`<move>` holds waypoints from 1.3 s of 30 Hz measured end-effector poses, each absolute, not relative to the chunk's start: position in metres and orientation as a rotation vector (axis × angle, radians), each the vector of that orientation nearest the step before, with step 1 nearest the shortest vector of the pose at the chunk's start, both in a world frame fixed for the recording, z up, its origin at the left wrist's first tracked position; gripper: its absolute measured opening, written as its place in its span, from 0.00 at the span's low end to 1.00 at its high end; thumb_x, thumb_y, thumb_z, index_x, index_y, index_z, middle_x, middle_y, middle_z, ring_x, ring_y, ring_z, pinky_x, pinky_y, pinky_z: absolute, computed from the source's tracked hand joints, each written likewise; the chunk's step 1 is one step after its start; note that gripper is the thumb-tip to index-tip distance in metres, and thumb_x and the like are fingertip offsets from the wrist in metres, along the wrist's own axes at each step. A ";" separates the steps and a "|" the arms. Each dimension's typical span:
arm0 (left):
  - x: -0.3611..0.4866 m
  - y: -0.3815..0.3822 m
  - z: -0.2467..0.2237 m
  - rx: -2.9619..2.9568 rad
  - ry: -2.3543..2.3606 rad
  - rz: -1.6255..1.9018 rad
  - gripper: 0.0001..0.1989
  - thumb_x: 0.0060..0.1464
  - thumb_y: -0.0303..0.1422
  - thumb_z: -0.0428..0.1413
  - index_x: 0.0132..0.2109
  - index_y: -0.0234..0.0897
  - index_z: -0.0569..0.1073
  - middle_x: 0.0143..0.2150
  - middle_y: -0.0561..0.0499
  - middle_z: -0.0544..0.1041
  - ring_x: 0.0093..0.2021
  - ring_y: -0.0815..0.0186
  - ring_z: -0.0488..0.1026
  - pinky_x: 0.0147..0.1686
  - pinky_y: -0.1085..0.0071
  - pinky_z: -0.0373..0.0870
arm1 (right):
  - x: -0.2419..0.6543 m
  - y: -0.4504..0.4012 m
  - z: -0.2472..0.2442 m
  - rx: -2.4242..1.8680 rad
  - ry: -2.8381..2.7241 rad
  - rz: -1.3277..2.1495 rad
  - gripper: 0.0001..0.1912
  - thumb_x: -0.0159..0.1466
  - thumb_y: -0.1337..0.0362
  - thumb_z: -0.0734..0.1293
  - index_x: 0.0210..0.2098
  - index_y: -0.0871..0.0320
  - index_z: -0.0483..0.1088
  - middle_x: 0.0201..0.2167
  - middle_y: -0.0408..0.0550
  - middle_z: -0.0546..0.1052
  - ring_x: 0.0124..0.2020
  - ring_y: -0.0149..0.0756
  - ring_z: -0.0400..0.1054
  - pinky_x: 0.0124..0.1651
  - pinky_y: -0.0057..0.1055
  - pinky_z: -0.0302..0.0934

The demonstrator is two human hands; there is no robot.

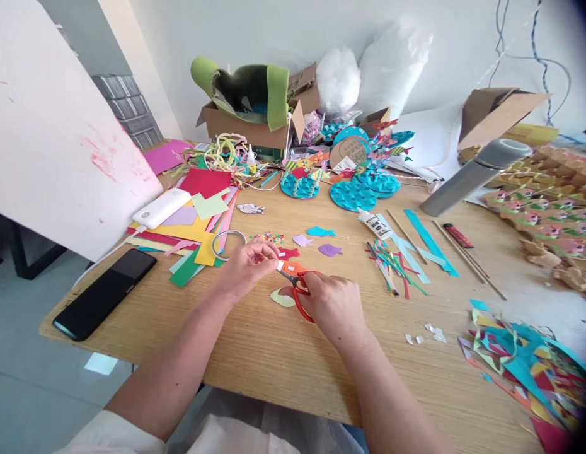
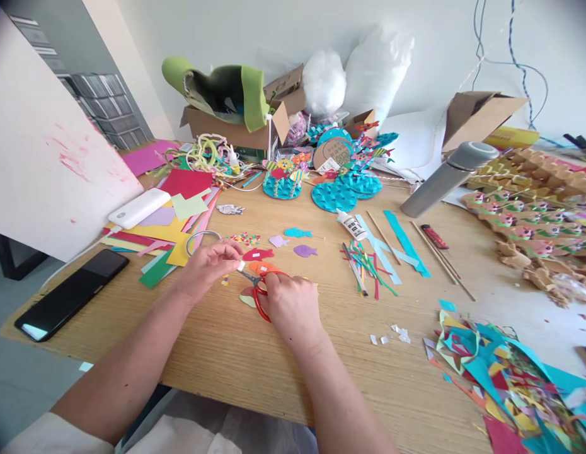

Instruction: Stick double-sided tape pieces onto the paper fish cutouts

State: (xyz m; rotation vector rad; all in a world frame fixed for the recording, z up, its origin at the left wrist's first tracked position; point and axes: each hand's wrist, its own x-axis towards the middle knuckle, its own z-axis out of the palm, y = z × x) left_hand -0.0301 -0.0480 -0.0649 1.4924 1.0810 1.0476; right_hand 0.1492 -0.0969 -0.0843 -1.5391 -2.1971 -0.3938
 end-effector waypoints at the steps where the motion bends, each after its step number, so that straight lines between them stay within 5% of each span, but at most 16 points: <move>1: -0.030 -0.048 -0.066 1.493 1.081 1.047 0.05 0.43 0.32 0.59 0.24 0.37 0.72 0.35 0.49 0.75 0.44 0.60 0.72 0.47 0.62 0.66 | 0.149 -0.097 -0.084 -1.550 -2.212 -0.377 0.27 0.66 0.47 0.59 0.19 0.58 0.68 0.15 0.46 0.73 0.15 0.32 0.65 0.24 0.30 0.36; 10: -0.032 -0.045 -0.070 1.423 1.096 1.210 0.04 0.43 0.30 0.60 0.24 0.36 0.73 0.36 0.50 0.74 0.42 0.63 0.72 0.48 0.64 0.66 | 0.147 -0.096 -0.080 -1.715 -2.334 0.048 0.22 0.62 0.46 0.64 0.24 0.58 0.71 0.20 0.48 0.76 0.20 0.34 0.67 0.25 0.30 0.38; 18: -0.027 -0.057 -0.073 1.922 1.068 1.075 0.04 0.47 0.25 0.58 0.27 0.37 0.73 0.38 0.49 0.75 0.43 0.63 0.72 0.49 0.64 0.66 | 0.154 -0.092 -0.070 -1.571 -1.756 0.676 0.15 0.60 0.56 0.64 0.23 0.60 0.70 0.19 0.43 0.72 0.20 0.27 0.59 0.24 0.24 0.49; 29: -0.018 -0.066 -0.072 2.144 1.048 0.979 0.07 0.47 0.20 0.57 0.27 0.37 0.72 0.39 0.47 0.75 0.44 0.63 0.73 0.48 0.64 0.68 | 0.151 -0.093 -0.074 -1.469 -1.837 0.833 0.08 0.56 0.64 0.62 0.24 0.60 0.68 0.20 0.41 0.68 0.22 0.27 0.57 0.25 0.24 0.51; 34: -0.020 -0.065 -0.072 2.041 1.071 1.010 0.02 0.52 0.28 0.58 0.34 0.37 0.77 0.40 0.47 0.75 0.43 0.64 0.73 0.40 0.69 0.70 | 0.151 -0.091 -0.070 -1.522 -1.665 0.906 0.07 0.52 0.63 0.63 0.23 0.60 0.68 0.18 0.40 0.68 0.20 0.27 0.57 0.24 0.24 0.52; 39: -0.028 -0.057 -0.076 1.884 1.185 1.087 0.10 0.55 0.34 0.57 0.44 0.36 0.75 0.44 0.46 0.76 0.37 0.66 0.73 0.31 0.71 0.70 | 0.170 -0.074 -0.057 -1.609 -1.238 0.985 0.08 0.50 0.60 0.65 0.22 0.59 0.68 0.14 0.40 0.67 0.17 0.27 0.59 0.20 0.24 0.51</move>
